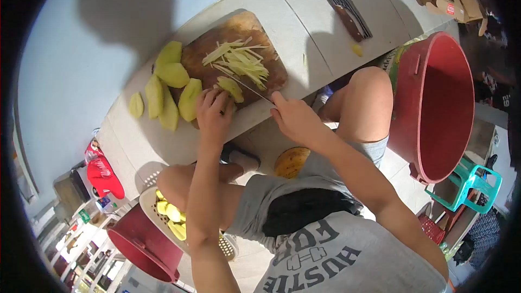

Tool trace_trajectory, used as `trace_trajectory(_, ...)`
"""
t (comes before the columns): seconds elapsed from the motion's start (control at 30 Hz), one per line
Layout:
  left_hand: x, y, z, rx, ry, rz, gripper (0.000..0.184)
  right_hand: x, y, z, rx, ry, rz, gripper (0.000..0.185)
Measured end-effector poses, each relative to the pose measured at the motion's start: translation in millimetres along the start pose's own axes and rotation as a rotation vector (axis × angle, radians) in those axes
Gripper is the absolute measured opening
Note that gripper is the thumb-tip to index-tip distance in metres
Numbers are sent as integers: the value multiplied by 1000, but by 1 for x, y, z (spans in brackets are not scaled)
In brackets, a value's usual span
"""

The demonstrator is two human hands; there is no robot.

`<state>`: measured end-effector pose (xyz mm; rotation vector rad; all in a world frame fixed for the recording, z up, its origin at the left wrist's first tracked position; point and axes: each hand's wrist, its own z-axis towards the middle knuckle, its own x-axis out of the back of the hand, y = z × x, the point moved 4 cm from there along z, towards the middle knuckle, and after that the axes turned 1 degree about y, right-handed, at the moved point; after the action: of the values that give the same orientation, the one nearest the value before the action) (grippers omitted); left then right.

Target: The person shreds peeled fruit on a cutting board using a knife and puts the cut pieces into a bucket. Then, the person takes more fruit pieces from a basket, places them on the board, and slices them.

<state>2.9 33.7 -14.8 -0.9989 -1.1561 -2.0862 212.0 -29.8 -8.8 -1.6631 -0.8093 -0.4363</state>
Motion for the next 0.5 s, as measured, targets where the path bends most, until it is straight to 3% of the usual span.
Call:
trace_trajectory(0.2,-5,-5,-1,-3,16,-17,26,-16,3,2,102,38,-119,20)
trace_trajectory(0.3,-9,-8,-2,-7,33,-53,28,-10,5,-2,2,-70,-174,20)
trace_trajectory(0.5,-9,-4,0,-16,4,-8,30,-7,-12,5,47,-88,-276,25)
